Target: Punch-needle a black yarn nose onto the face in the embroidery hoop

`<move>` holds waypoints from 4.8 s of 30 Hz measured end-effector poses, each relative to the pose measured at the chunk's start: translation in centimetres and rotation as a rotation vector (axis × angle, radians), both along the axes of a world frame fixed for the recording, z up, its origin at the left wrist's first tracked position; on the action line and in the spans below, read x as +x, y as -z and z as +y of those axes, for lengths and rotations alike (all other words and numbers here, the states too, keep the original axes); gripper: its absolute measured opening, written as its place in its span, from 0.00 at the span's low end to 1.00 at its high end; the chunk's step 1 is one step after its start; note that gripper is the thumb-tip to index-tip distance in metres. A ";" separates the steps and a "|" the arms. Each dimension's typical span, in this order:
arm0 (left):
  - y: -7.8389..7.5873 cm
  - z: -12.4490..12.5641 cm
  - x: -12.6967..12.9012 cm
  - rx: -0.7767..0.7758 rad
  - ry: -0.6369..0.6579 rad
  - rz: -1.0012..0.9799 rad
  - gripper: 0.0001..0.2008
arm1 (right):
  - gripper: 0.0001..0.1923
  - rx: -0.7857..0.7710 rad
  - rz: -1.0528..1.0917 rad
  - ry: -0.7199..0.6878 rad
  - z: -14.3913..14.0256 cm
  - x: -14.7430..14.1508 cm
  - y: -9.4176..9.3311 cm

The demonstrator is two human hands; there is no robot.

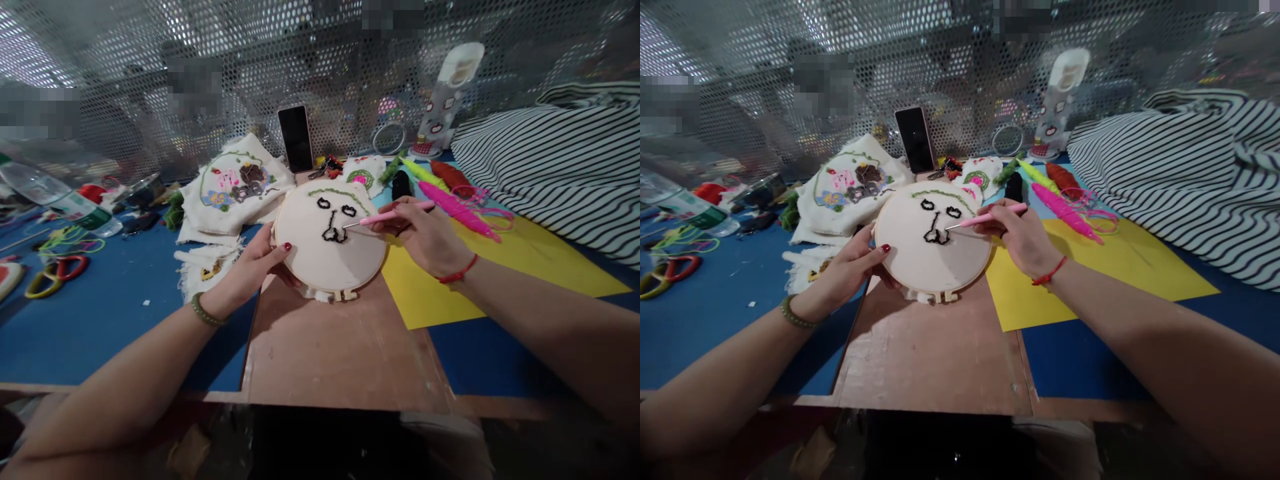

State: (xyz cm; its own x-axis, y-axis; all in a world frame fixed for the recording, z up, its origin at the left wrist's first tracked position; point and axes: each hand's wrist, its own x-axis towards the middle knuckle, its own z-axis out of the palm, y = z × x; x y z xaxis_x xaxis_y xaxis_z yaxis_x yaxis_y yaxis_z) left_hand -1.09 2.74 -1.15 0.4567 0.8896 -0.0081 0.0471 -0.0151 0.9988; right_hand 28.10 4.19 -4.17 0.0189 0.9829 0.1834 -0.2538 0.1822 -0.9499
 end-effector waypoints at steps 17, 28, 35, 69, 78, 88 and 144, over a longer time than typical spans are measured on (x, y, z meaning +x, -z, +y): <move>-0.1 0.1 0.1 0.016 0.008 -0.017 0.35 | 0.11 0.079 -0.078 0.029 -0.5 -0.1 -0.3; 0.1 0.2 -0.1 0.027 0.001 -0.014 0.32 | 0.07 0.142 -0.166 0.048 -0.9 -0.1 -0.4; 0.1 0.2 0.0 0.005 -0.007 -0.022 0.34 | 0.07 0.260 -0.463 0.152 -1.4 0.2 -0.9; 0.1 0.3 -0.1 0.010 -0.032 0.032 0.37 | 0.08 0.081 -0.104 0.050 -0.3 0.2 -0.6; 0.2 0.4 -0.2 0.011 -0.056 0.025 0.36 | 0.08 0.038 -0.085 0.076 -0.1 0.6 -0.6; 0.6 0.9 -0.5 -0.018 -0.057 0.024 0.36 | 0.06 0.001 -0.072 0.121 0.2 1.1 -0.9; -0.6 0.4 9.8 1.071 0.220 1.185 0.14 | 0.20 0.158 -1.302 -0.141 -1.2 2.0 -5.1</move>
